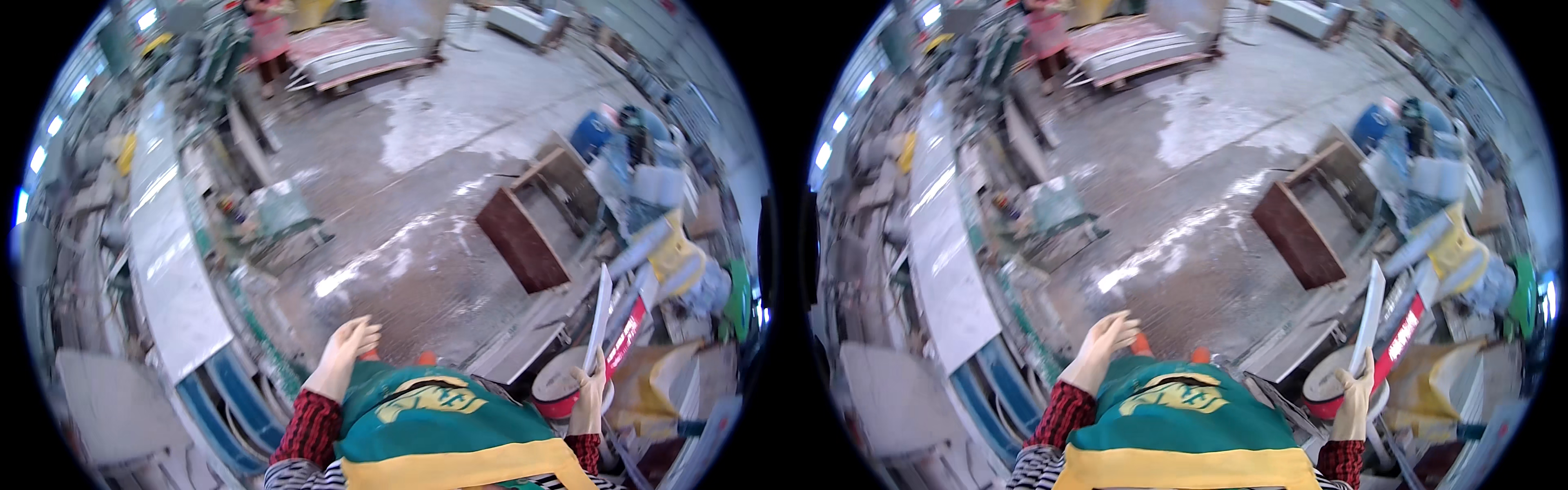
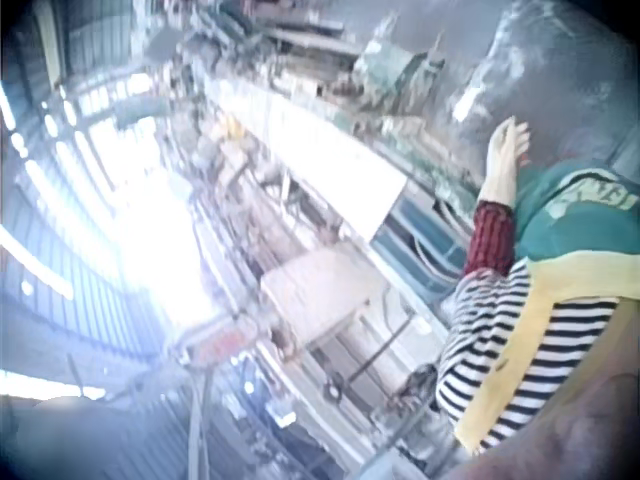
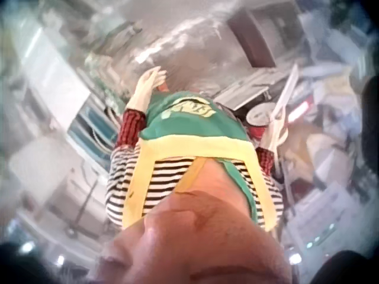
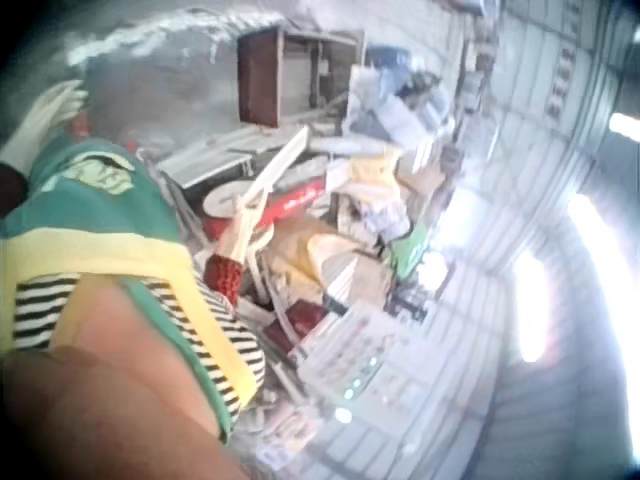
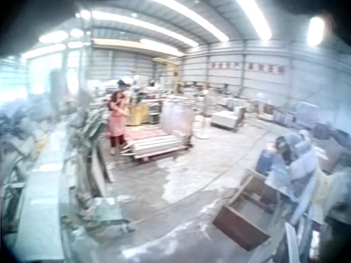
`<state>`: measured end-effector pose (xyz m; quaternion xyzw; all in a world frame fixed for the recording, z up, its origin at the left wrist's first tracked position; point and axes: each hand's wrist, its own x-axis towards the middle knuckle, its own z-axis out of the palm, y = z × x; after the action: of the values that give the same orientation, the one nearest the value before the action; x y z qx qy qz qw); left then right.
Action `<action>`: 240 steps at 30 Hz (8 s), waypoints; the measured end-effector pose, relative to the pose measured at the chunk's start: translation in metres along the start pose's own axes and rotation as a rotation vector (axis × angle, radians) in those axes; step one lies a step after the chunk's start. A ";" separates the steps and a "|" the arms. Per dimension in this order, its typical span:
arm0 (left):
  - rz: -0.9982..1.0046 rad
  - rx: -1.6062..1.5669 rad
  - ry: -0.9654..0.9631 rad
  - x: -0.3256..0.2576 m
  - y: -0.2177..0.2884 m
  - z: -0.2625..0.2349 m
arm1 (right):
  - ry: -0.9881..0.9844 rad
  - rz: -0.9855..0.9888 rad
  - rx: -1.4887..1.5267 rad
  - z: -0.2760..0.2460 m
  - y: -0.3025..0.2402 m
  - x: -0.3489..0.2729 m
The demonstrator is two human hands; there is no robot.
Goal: The person operates a grinding machine to polish the edges of rectangular metal sheets. They repeatedly pick up a sheet, press it against the rotating wheel, and place it back on the conveyor belt. The process is continuous and repetitive.
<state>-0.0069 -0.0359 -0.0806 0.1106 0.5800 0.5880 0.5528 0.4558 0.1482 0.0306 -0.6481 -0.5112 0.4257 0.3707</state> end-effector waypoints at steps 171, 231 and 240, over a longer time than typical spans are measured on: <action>0.216 1.263 1.292 -0.067 -0.050 -0.114 | 0.458 -0.235 -0.945 -0.112 0.204 0.098; 0.189 1.452 1.671 -0.043 -0.059 -0.103 | 0.669 -0.328 -0.930 -0.088 0.125 0.102; 0.176 1.464 1.616 -0.037 -0.057 -0.108 | 0.650 -0.321 -0.941 -0.087 0.127 0.094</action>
<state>-0.0473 -0.1416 -0.1399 0.0350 0.9708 0.0373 -0.2344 0.5919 0.2100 -0.0706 -0.7546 -0.5968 -0.1282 0.2407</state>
